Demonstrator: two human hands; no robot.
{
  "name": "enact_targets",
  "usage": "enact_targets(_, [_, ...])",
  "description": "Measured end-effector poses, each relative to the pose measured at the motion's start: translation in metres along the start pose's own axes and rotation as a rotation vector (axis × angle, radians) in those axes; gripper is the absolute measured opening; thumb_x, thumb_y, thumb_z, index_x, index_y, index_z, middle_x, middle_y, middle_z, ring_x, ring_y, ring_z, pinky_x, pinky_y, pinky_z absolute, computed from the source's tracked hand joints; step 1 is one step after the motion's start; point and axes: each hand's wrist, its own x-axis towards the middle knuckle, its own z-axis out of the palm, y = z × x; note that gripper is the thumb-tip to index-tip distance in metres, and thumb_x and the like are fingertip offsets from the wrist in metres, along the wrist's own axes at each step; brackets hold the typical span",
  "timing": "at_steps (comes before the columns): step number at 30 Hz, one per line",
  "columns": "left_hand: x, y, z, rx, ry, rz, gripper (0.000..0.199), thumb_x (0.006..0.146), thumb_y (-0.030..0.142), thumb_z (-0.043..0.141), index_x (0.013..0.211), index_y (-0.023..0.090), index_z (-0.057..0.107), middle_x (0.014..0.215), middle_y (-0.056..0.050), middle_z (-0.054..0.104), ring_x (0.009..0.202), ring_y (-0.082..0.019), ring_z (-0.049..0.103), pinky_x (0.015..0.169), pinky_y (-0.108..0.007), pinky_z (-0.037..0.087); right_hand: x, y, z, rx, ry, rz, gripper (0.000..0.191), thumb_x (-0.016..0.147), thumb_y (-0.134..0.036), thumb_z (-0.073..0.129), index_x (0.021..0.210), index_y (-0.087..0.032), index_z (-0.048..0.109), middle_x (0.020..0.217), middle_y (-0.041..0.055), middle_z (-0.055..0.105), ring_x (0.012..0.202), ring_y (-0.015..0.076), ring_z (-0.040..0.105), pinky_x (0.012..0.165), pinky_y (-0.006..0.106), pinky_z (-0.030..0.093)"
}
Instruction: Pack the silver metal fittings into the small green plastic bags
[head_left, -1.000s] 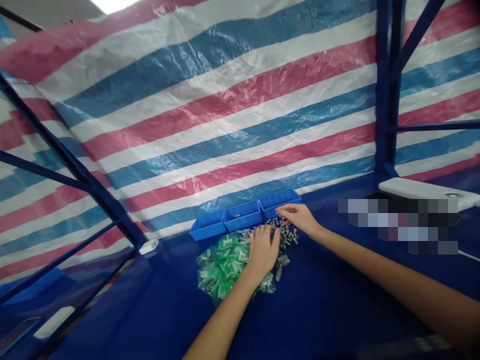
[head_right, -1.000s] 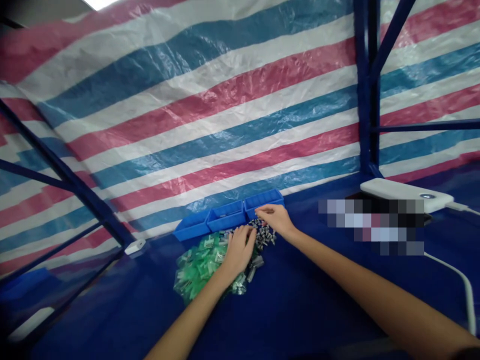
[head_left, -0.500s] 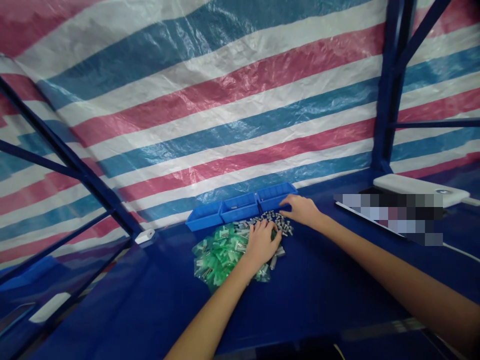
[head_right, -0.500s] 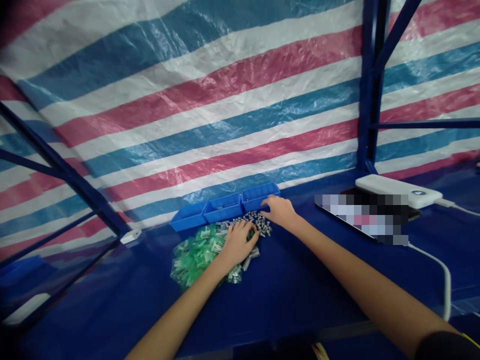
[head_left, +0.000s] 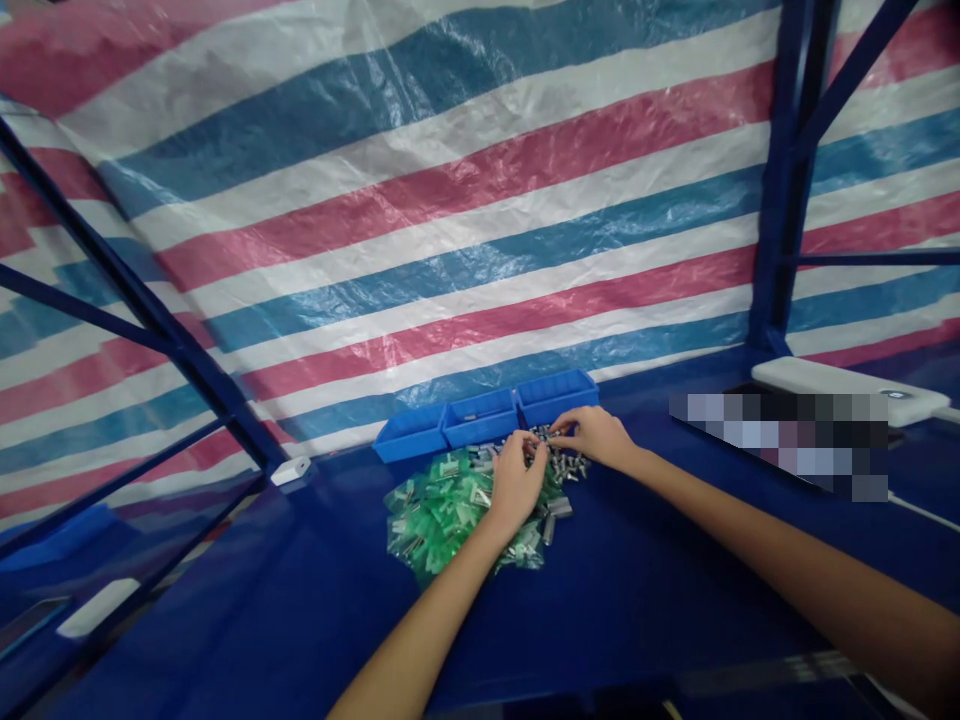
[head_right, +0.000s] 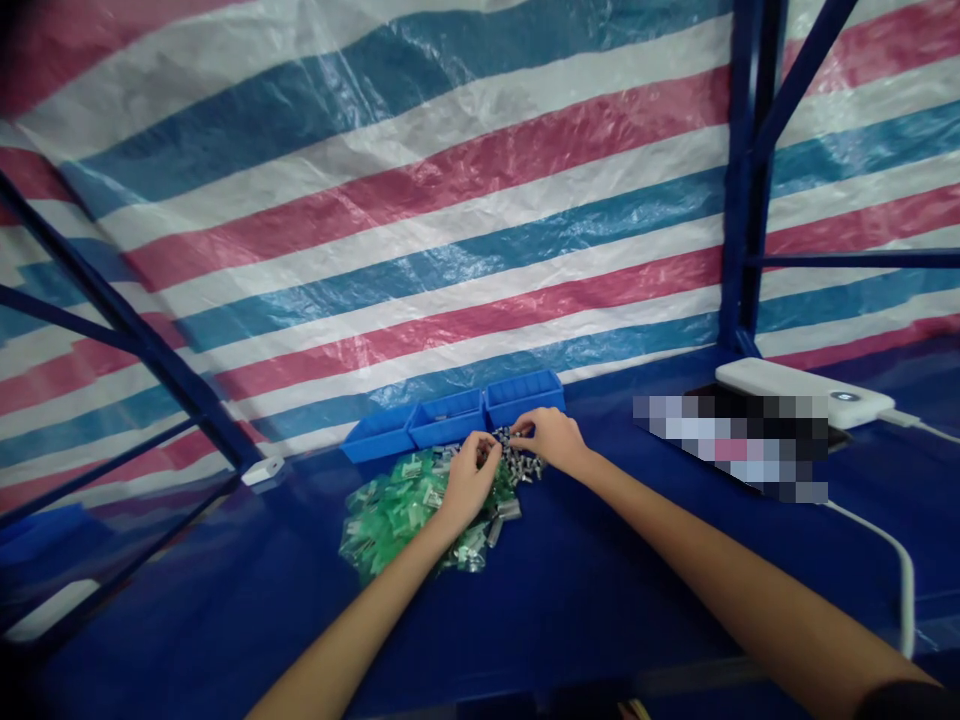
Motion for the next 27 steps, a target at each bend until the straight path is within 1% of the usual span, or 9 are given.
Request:
enact_targets(2, [0.001, -0.001, -0.001, -0.070, 0.006, -0.039, 0.023, 0.086, 0.041, 0.041, 0.081, 0.020, 0.050, 0.074, 0.002, 0.053, 0.072, -0.013, 0.050, 0.069, -0.026, 0.036, 0.002, -0.002, 0.002, 0.217, 0.004, 0.004, 0.024, 0.069, -0.039, 0.066, 0.086, -0.022, 0.072, 0.082, 0.0029, 0.072, 0.076, 0.0184, 0.066, 0.066, 0.026, 0.050])
enact_targets(5, [0.001, -0.001, -0.002, -0.128, 0.003, -0.076, 0.032, 0.088, 0.046, 0.035, 0.075, 0.019, 0.047, 0.069, 0.003, 0.049, 0.068, -0.012, 0.047, 0.066, -0.024, 0.034, 0.002, -0.007, 0.009, 0.553, -0.084, -0.020, 0.034, 0.068, -0.034, 0.067, 0.096, -0.016, 0.069, 0.087, 0.0071, 0.072, 0.079, 0.0192, 0.067, 0.069, 0.027, 0.053])
enact_targets(7, [0.002, -0.001, -0.002, -0.163, 0.013, -0.077, 0.034, 0.089, 0.045, 0.033, 0.071, 0.019, 0.045, 0.066, 0.004, 0.046, 0.067, -0.011, 0.045, 0.065, -0.024, 0.032, 0.000, -0.012, 0.013, 0.662, -0.130, -0.046, 0.038, 0.067, -0.031, 0.066, 0.101, -0.015, 0.067, 0.089, 0.0079, 0.072, 0.082, 0.0203, 0.067, 0.069, 0.028, 0.054])
enact_targets(11, [0.003, -0.002, -0.001, -0.204, 0.037, -0.068, 0.029, 0.088, 0.039, 0.037, 0.068, 0.019, 0.040, 0.063, 0.005, 0.040, 0.065, -0.010, 0.041, 0.063, -0.023, 0.031, -0.005, -0.019, 0.016, 0.623, -0.089, -0.104, 0.034, 0.068, -0.025, 0.064, 0.101, -0.015, 0.067, 0.084, 0.0063, 0.072, 0.081, 0.0214, 0.067, 0.069, 0.030, 0.054])
enact_targets(15, [0.004, -0.003, -0.002, -0.186, 0.018, -0.060, 0.025, 0.085, 0.033, 0.042, 0.065, 0.019, 0.037, 0.060, 0.005, 0.037, 0.062, -0.010, 0.038, 0.062, -0.023, 0.030, -0.009, -0.023, 0.019, 0.553, -0.030, -0.142, 0.033, 0.068, -0.020, 0.062, 0.100, -0.016, 0.066, 0.082, 0.0046, 0.072, 0.078, 0.0197, 0.068, 0.072, 0.030, 0.053])
enact_targets(18, [0.004, -0.004, -0.003, -0.187, 0.012, -0.055, 0.023, 0.084, 0.028, 0.042, 0.063, 0.018, 0.037, 0.060, 0.005, 0.039, 0.061, -0.010, 0.038, 0.062, -0.023, 0.030, -0.012, -0.025, 0.023, 0.566, -0.012, -0.120, 0.037, 0.067, -0.019, 0.063, 0.104, -0.014, 0.064, 0.081, 0.0048, 0.072, 0.077, 0.0193, 0.068, 0.072, 0.030, 0.053])
enact_targets(21, [0.004, -0.003, -0.003, -0.187, 0.040, -0.076, 0.024, 0.084, 0.030, 0.043, 0.064, 0.019, 0.037, 0.060, 0.005, 0.038, 0.061, -0.011, 0.039, 0.062, -0.023, 0.031, -0.015, -0.030, 0.023, 0.577, 0.026, -0.106, 0.039, 0.068, -0.019, 0.062, 0.107, -0.016, 0.061, 0.081, 0.0043, 0.072, 0.078, 0.0186, 0.068, 0.073, 0.030, 0.053])
enact_targets(24, [0.003, -0.001, -0.002, -0.178, 0.060, -0.087, 0.029, 0.086, 0.037, 0.040, 0.064, 0.019, 0.040, 0.064, 0.003, 0.043, 0.065, -0.012, 0.043, 0.066, -0.025, 0.034, -0.019, -0.037, 0.019, 0.538, 0.095, -0.154, 0.037, 0.072, -0.018, 0.058, 0.109, -0.020, 0.058, 0.085, 0.0022, 0.071, 0.080, 0.0168, 0.067, 0.075, 0.029, 0.052])
enact_targets(27, [0.002, 0.000, -0.001, -0.229, 0.054, -0.037, 0.032, 0.089, 0.039, 0.034, 0.069, 0.019, 0.049, 0.076, -0.002, 0.054, 0.076, -0.015, 0.048, 0.075, -0.028, 0.036, -0.022, -0.044, 0.015, 0.545, 0.138, -0.177, 0.038, 0.073, -0.018, 0.056, 0.111, -0.021, 0.056, 0.086, 0.0022, 0.070, 0.079, 0.0156, 0.067, 0.066, 0.026, 0.053])
